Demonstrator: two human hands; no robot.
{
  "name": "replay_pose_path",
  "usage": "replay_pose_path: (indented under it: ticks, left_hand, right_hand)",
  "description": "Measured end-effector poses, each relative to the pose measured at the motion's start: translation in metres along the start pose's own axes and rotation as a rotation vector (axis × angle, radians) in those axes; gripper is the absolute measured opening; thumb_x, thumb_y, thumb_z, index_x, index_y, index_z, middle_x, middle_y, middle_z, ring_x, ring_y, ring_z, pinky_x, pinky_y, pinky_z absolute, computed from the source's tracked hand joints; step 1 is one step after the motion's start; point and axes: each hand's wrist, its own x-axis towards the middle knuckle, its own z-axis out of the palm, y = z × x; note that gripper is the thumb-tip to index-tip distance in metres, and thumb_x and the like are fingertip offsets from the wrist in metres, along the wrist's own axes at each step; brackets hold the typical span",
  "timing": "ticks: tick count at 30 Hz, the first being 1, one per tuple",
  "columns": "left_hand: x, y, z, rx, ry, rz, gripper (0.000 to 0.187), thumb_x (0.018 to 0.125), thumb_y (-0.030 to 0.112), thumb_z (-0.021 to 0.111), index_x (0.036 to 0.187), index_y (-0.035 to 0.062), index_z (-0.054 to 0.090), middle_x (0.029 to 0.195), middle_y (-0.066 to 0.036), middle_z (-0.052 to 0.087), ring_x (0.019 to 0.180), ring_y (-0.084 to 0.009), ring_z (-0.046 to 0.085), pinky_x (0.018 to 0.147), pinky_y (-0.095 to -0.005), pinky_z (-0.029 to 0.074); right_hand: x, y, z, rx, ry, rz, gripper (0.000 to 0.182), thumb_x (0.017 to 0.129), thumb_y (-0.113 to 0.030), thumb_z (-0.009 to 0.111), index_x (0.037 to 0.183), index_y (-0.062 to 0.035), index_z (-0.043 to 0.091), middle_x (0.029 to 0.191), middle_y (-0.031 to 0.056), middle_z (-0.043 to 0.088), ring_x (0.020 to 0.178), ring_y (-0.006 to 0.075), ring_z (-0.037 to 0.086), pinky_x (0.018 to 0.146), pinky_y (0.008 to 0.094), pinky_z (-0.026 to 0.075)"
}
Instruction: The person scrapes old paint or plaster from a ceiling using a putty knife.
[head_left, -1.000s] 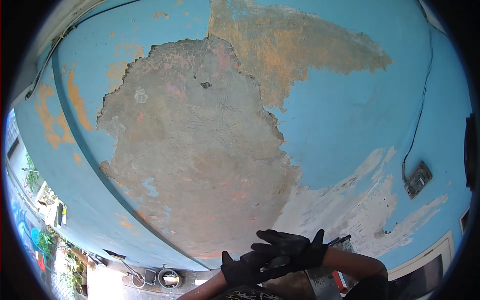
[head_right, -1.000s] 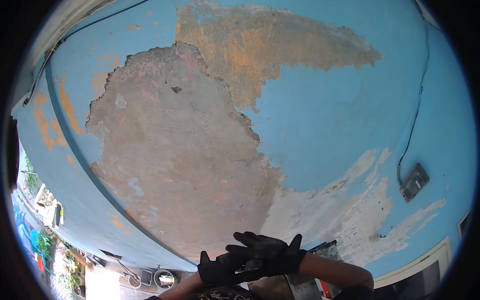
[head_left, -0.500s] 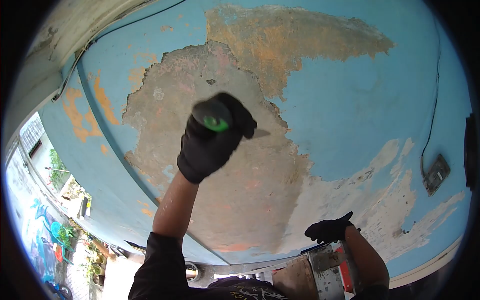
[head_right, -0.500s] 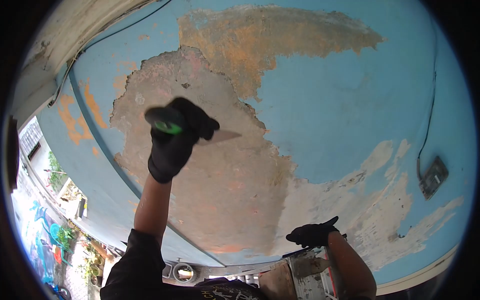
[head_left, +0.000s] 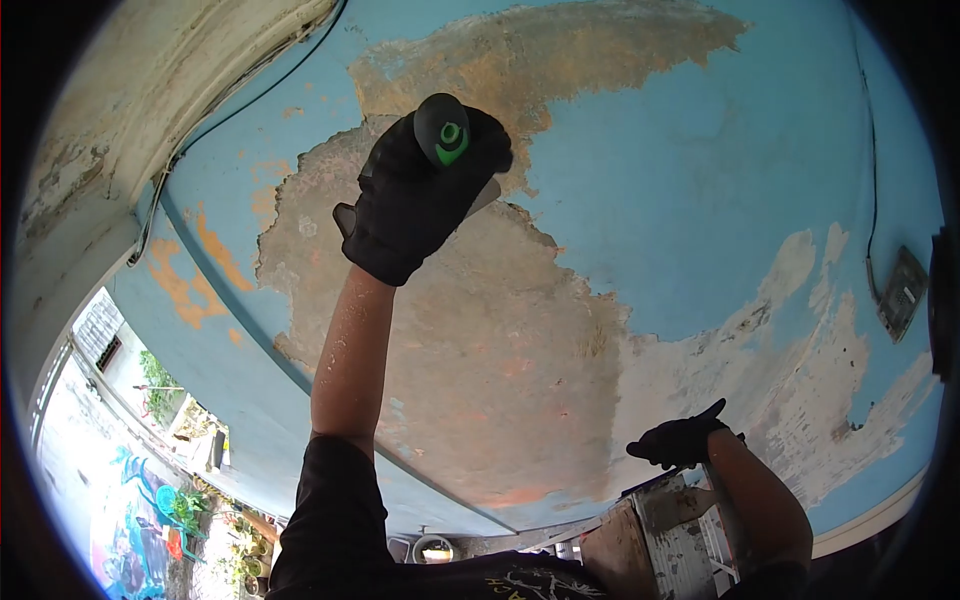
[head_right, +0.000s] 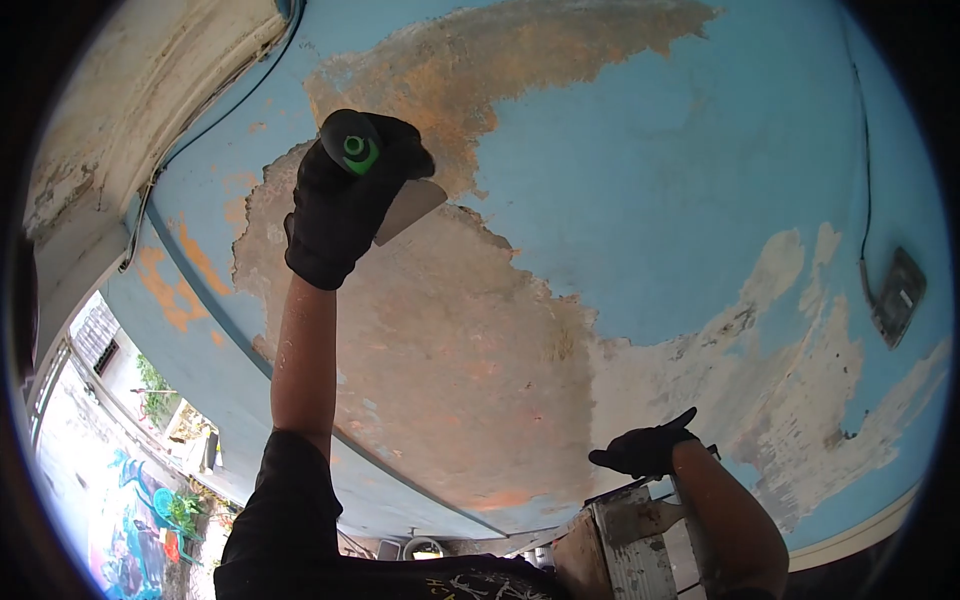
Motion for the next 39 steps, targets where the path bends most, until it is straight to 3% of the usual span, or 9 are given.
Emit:
replay_pose_path:
  ticks: [8,10,14,16,18,20,33,35,39]
  left_hand:
    - [-0.01,0.004,0.001,0.015,0.125,0.067,0.008,0.091,0.006,0.071,0.094,0.0047,0.064,0.081,-0.002,0.067,0.07,-0.0113,0.064,0.061,-0.026,0.049]
    - [-0.009,0.003,0.008,-0.003,0.114,0.069,0.008,0.091,0.007,0.071,0.091,0.0049,0.063,0.081,-0.002,0.067,0.069,-0.0107,0.063,0.06,-0.0252,0.048]
    - [-0.014,-0.027,0.029,0.08,0.09,0.015,0.012,0.093,0.007,0.068,0.082,0.0053,0.063,0.078,-0.002,0.064,0.069,-0.0081,0.062,0.06,-0.0261,0.048]
    - [-0.018,-0.023,0.023,0.356,0.149,0.3,0.009,0.093,0.008,0.068,0.086,0.0061,0.063,0.08,-0.001,0.064,0.072,-0.0079,0.062,0.061,-0.0272,0.048]
    - [-0.022,-0.042,0.02,-0.033,0.145,0.154,0.006,0.093,0.007,0.068,0.091,0.0064,0.063,0.083,-0.001,0.065,0.074,-0.008,0.062,0.062,-0.0271,0.049]
    - [-0.019,-0.048,0.027,0.09,0.157,0.083,0.006,0.094,0.004,0.066,0.095,0.0053,0.06,0.083,-0.002,0.064,0.074,-0.0106,0.063,0.063,-0.0285,0.05]
    - [-0.037,-0.019,0.026,-0.298,0.352,0.169,0.015,0.087,0.01,0.074,0.08,0.0054,0.062,0.072,-0.004,0.065,0.066,-0.0116,0.061,0.061,-0.0286,0.048]
    - [-0.036,-0.021,0.035,-0.058,0.345,0.179,0.014,0.087,0.01,0.074,0.08,0.0048,0.063,0.072,-0.004,0.065,0.067,-0.0117,0.062,0.062,-0.0276,0.048]
    - [-0.035,-0.025,0.027,-0.145,0.382,0.186,0.013,0.088,0.009,0.073,0.081,0.0034,0.063,0.074,-0.004,0.065,0.068,-0.0111,0.062,0.064,-0.0261,0.049]
  right_hand:
    - [0.005,0.004,0.0,-0.086,0.021,0.03,0.082,0.095,-0.076,0.018,0.123,-0.0149,0.065,0.11,0.0073,0.069,0.118,0.0312,0.06,0.106,0.0809,0.006]
    - [-0.002,-0.001,-0.003,-0.102,0.053,0.027,0.072,0.097,-0.071,0.028,0.101,-0.0077,0.063,0.094,0.0052,0.07,0.075,0.0202,0.066,0.087,0.0411,0.05]
    - [0.003,0.004,0.003,-0.064,0.058,-0.004,0.074,0.096,-0.073,0.027,0.102,-0.0081,0.063,0.097,0.0057,0.07,0.079,0.0215,0.066,0.09,0.0427,0.048]
    - [0.006,0.003,0.002,-0.105,0.041,0.031,0.081,0.095,-0.076,0.017,0.124,-0.0189,0.065,0.119,0.0066,0.068,0.131,0.037,0.051,0.097,0.0879,-0.008]
    - [-0.001,0.001,0.0,-0.105,0.016,0.066,0.081,0.094,-0.077,0.017,0.123,-0.0186,0.066,0.119,0.0064,0.068,0.131,0.037,0.051,0.096,0.088,-0.008]
    - [0.011,0.012,0.009,-0.096,0.126,-0.03,0.078,0.096,-0.074,0.022,0.109,-0.0109,0.065,0.104,0.0049,0.071,0.104,0.0247,0.065,0.109,0.0717,0.019]
    - [0.006,0.007,0.002,-0.126,0.063,-0.021,0.078,0.098,-0.072,0.02,0.104,-0.0092,0.066,0.102,0.0103,0.071,0.106,0.0283,0.065,0.108,0.0565,0.033]
    - [0.014,0.013,0.004,-0.082,0.017,0.005,0.086,0.093,-0.079,0.017,0.117,-0.015,0.068,0.104,0.0061,0.072,0.121,0.035,0.058,0.098,0.0872,-0.005]
    - [0.002,0.003,0.001,-0.12,0.027,0.042,0.086,0.092,-0.08,0.017,0.115,-0.0148,0.069,0.099,0.0066,0.072,0.118,0.0321,0.06,0.1,0.086,-0.004]
